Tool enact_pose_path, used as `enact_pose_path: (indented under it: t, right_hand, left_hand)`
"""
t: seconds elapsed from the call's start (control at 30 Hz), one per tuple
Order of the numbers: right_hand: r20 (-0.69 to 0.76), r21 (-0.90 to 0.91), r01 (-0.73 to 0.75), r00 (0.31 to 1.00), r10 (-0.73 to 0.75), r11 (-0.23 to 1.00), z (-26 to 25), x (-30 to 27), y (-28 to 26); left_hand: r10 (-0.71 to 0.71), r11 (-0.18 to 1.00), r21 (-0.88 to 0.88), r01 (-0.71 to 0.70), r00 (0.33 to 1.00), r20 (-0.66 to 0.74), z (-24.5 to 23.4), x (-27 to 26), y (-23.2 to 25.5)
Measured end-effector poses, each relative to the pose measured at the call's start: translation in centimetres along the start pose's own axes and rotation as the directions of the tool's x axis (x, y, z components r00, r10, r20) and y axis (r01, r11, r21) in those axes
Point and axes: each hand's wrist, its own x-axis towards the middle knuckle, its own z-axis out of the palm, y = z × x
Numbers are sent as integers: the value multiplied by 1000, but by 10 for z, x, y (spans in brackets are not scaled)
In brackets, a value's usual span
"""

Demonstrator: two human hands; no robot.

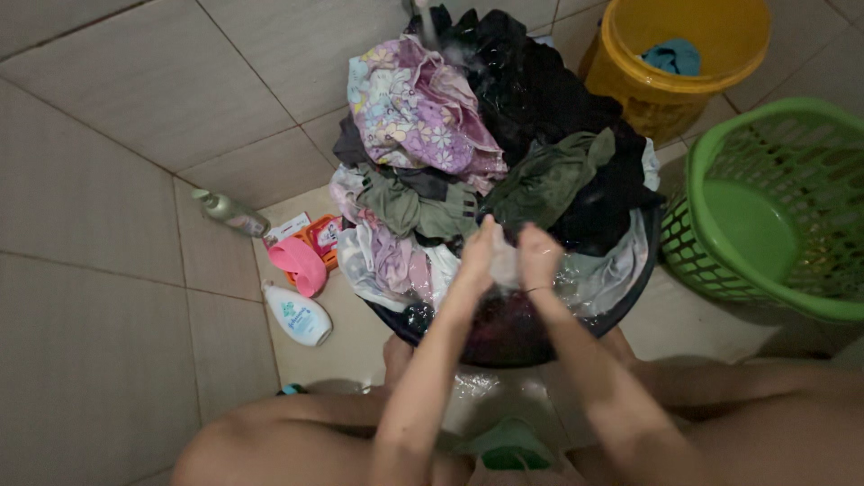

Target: The person washes various clothes by hand in a black basin filled with water. They scrub and rinse multiple items including a blue cloth, a dark blue shirt, a white cloth, a red shirt, a dark green cloth, and a black cloth, then place them into a yellow bucket.

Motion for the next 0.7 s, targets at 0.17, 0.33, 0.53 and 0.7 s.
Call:
enact_pose_path:
  t: [0.17,0.33,0.53,0.7]
  right_hand:
    - [452,-574,277,892,16,771,-10,-1,64]
    - [687,-619,636,723,-74,461,5,-39,114]
    - [752,-649,499,536,383,574,-12,7,2]
    - [829,410,-544,557,-51,732,-85,75,-92]
  left_hand:
    - [303,635,712,-300,945,128,-51,-16,10]
    - [227,-35,983,-178,957,182,-53,-55,-33]
    - [62,-92,939,-332,939,338,-12,-59,45]
    - [229,584,598,-550,818,528,14,-84,92]
